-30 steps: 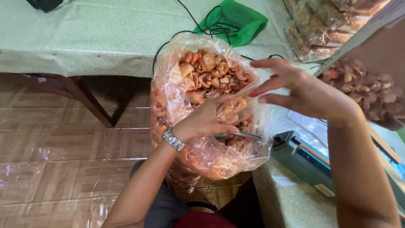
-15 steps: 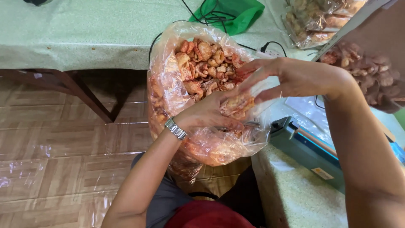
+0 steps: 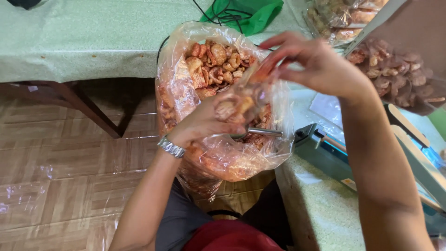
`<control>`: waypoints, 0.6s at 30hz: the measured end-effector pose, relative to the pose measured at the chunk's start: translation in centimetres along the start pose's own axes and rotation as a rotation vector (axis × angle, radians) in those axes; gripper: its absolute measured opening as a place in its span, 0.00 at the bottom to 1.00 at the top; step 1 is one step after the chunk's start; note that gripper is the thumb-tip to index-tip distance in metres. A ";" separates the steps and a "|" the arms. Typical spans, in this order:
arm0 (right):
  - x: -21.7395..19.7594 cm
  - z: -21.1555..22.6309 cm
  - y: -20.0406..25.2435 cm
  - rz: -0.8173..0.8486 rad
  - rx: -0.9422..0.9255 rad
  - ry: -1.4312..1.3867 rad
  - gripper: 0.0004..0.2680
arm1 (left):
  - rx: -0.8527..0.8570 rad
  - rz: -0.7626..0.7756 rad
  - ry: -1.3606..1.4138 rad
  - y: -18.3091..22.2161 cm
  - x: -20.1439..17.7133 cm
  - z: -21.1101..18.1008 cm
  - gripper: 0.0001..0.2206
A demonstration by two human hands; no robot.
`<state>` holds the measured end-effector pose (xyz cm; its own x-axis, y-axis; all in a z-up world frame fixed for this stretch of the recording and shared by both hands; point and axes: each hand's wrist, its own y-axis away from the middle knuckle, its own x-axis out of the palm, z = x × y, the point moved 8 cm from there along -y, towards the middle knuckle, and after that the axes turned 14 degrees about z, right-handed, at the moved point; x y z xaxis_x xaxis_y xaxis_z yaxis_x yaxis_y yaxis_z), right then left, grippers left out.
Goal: Sorting and transferring fried food pieces from a large bulk bag into a cardboard box using hands and a metal scoop.
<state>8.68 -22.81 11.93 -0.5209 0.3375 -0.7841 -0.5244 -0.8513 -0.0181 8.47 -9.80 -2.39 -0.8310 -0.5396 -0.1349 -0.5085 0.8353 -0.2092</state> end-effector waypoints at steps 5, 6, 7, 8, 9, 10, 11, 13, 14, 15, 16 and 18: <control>-1.3 -3.7 2.4 -0.168 0.125 0.036 0.06 | 0.086 -0.430 -0.013 5.9 -5.3 0.5 0.29; -0.4 -4.8 1.7 -0.165 0.122 0.035 0.06 | 0.085 -0.435 -0.013 6.2 -5.2 0.4 0.29; 0.8 -6.4 1.1 -0.126 0.184 0.044 0.07 | 0.124 -0.485 0.065 6.6 -5.4 0.4 0.31; 2.0 -8.0 0.6 -0.088 0.246 0.052 0.09 | 0.162 -0.534 0.144 6.9 -5.5 0.4 0.34; 3.0 -11.6 0.3 -0.086 0.250 0.050 0.09 | 0.160 -0.533 0.149 6.8 -5.4 0.9 0.34; 3.5 -15.8 0.5 -0.154 0.369 0.143 0.08 | 0.195 -0.512 0.183 6.5 -5.3 1.3 0.37; 4.0 -19.8 0.8 -0.225 0.485 0.236 0.07 | 0.228 -0.489 0.215 6.3 -5.1 1.7 0.40; 7.1 -25.4 -0.4 -0.152 0.718 0.329 0.09 | 0.233 -0.495 0.157 6.4 -4.6 1.5 0.40; 8.5 -28.7 -0.4 -0.076 0.948 0.423 0.11 | 0.242 -0.502 0.097 6.4 -4.4 1.2 0.40; 9.3 -29.0 -1.0 -0.079 0.952 0.423 0.11 | 0.242 -0.498 0.098 6.2 -4.5 1.2 0.40; 9.9 -29.5 -1.4 -0.049 1.038 0.489 0.16 | 0.232 -0.510 0.054 6.1 -4.5 1.2 0.41; 10.5 -30.5 -1.7 -0.018 1.124 0.557 0.21 | 0.223 -0.523 0.011 5.9 -4.7 0.7 0.41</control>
<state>24.60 -30.05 -15.22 -0.2962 -0.1029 -0.9496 -0.9548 0.0566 0.2917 9.49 -2.40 -3.70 -0.4846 -0.8732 0.0515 -0.7937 0.4142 -0.4455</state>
